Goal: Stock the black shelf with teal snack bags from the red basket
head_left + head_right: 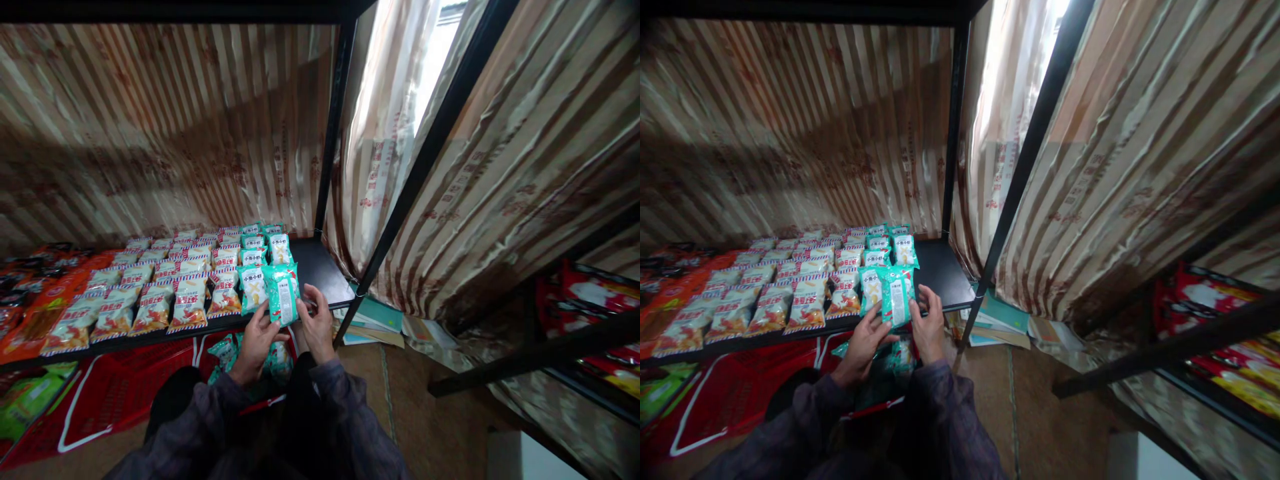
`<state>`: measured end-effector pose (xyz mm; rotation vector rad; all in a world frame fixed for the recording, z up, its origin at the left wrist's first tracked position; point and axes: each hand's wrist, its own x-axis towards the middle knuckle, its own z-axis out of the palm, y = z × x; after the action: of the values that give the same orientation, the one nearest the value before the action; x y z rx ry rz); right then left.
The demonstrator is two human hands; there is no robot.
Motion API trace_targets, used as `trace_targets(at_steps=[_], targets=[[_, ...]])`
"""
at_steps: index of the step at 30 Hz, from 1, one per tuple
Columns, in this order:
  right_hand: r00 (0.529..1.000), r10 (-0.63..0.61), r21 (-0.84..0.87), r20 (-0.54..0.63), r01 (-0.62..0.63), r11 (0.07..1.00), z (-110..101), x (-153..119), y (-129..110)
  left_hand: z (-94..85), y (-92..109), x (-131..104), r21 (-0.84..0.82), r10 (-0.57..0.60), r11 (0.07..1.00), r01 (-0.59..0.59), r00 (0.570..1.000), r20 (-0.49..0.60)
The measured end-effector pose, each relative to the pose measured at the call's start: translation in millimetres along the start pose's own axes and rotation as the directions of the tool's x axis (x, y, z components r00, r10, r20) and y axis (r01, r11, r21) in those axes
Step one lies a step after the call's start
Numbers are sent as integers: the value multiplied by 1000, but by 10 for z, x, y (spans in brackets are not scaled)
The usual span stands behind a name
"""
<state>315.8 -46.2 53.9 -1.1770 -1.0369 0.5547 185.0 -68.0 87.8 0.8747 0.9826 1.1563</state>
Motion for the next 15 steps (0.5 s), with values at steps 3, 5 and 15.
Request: trace_targets(at_steps=[3, 5, 15], targets=[[987, -161, -99, -8, 160, 982, -6, -3, -58, 17, -34, 13, 49, 66, 997, -66, 998, 1], [980, -201, -111, 17, 201, 973, -18, -2, -71, 32, -54, 15, 89, 108, 990, -108, 994, 7], [982, 12, 100, 188, -32, 994, -108, -98, -88, 18, 20, -112, 427, 230, 867, -257, 966, 116]])
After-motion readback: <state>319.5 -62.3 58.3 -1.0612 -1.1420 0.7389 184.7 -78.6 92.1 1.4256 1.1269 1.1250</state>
